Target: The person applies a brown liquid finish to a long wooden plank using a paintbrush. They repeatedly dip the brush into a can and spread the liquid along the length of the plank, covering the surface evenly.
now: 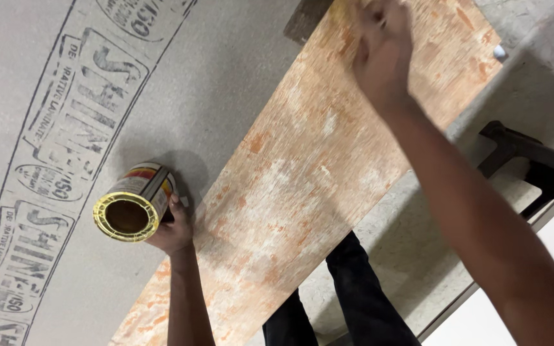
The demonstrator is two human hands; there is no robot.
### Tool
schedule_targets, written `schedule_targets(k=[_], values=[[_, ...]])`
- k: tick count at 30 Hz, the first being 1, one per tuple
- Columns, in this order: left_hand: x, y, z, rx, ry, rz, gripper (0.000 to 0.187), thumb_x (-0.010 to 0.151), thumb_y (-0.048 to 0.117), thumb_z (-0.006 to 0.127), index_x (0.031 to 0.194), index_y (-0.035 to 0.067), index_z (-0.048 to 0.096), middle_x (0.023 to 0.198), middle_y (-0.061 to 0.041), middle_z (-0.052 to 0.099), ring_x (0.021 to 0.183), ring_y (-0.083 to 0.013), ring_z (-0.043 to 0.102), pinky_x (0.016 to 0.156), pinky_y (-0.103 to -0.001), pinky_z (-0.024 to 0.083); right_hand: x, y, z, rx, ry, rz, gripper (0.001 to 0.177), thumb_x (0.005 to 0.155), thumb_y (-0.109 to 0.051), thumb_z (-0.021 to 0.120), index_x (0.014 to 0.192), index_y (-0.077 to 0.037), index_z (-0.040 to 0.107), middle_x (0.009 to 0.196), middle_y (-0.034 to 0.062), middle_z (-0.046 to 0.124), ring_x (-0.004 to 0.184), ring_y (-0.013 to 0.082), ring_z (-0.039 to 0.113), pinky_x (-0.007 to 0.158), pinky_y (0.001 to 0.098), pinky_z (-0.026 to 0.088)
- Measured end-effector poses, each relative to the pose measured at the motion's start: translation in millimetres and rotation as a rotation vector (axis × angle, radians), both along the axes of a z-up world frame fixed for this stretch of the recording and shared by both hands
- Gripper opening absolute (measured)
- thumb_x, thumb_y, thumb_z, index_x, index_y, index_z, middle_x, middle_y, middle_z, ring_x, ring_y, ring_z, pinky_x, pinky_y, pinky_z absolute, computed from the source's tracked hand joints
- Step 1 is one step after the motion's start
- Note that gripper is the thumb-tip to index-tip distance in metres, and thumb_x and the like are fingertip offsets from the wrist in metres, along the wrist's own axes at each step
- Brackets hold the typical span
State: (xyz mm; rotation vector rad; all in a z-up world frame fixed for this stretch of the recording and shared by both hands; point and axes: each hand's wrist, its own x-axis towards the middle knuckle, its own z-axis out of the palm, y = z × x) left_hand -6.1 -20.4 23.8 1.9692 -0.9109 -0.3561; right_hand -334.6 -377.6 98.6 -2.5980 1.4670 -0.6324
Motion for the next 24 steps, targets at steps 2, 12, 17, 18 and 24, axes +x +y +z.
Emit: schedule_targets(k=[2,12,17,18,24], values=[[-1.4,4.0,-4.8,0.005,-0.018,0.001,0.068,0.104,0.036,0.075,0.148,-0.006,0.045,0.146,-0.023,0.055,0.134,-0.035,0.059,0.113,-0.043,0.052,-6.9,-13.7,-6.6,-0.111,0.061,0.045,0.049,0.079,0.019,0.063,0.122,0.0,0.074,0.113,0.011,0.061,0.105,0.0269,0.058,0.083,0.0372,0.057],[-0.8,-2.1,2.1,0.066,-0.063,0.021,0.063,0.103,0.039,0.075,0.143,-0.004,0.053,0.141,-0.022,0.06,0.129,-0.0353,0.062,0.109,-0.046,0.053,22.3,57.8,-4.8,0.189,-0.037,0.104,0.049,0.083,0.02,0.061,0.126,0.0,0.074,0.114,0.0092,0.061,0.105,0.0256,0.058,0.085,0.0304,0.057],[-1.1,-5.0,5.5,0.022,-0.042,0.001,0.059,0.103,0.035,0.075,0.143,-0.003,0.053,0.141,-0.02,0.06,0.128,-0.0328,0.062,0.11,-0.044,0.053,-11.7,19.6,3.1,0.025,-0.037,-0.051,0.056,0.076,0.022,0.057,0.127,0.006,0.074,0.122,0.0167,0.063,0.104,0.0311,0.059,0.095,0.0458,0.05],[-2.0,-3.8,6.0,0.022,-0.005,0.0,0.057,0.103,0.034,0.075,0.142,-0.003,0.054,0.14,-0.019,0.061,0.128,-0.0318,0.063,0.11,-0.043,0.053,-18.6,12.3,-0.8,0.001,-0.019,-0.036,0.055,0.078,0.022,0.057,0.127,0.005,0.074,0.124,0.016,0.063,0.109,0.0329,0.058,0.098,0.0455,0.05],[-1.9,-1.4,2.5,0.004,0.005,0.006,0.065,0.105,0.035,0.077,0.147,-0.003,0.046,0.145,-0.022,0.055,0.133,-0.0328,0.058,0.113,-0.044,0.051,-28.5,-1.7,-14.7,0.046,0.053,0.049,0.049,0.078,0.021,0.06,0.122,0.006,0.074,0.122,0.0154,0.065,0.116,0.0358,0.057,0.1,0.0442,0.05]])
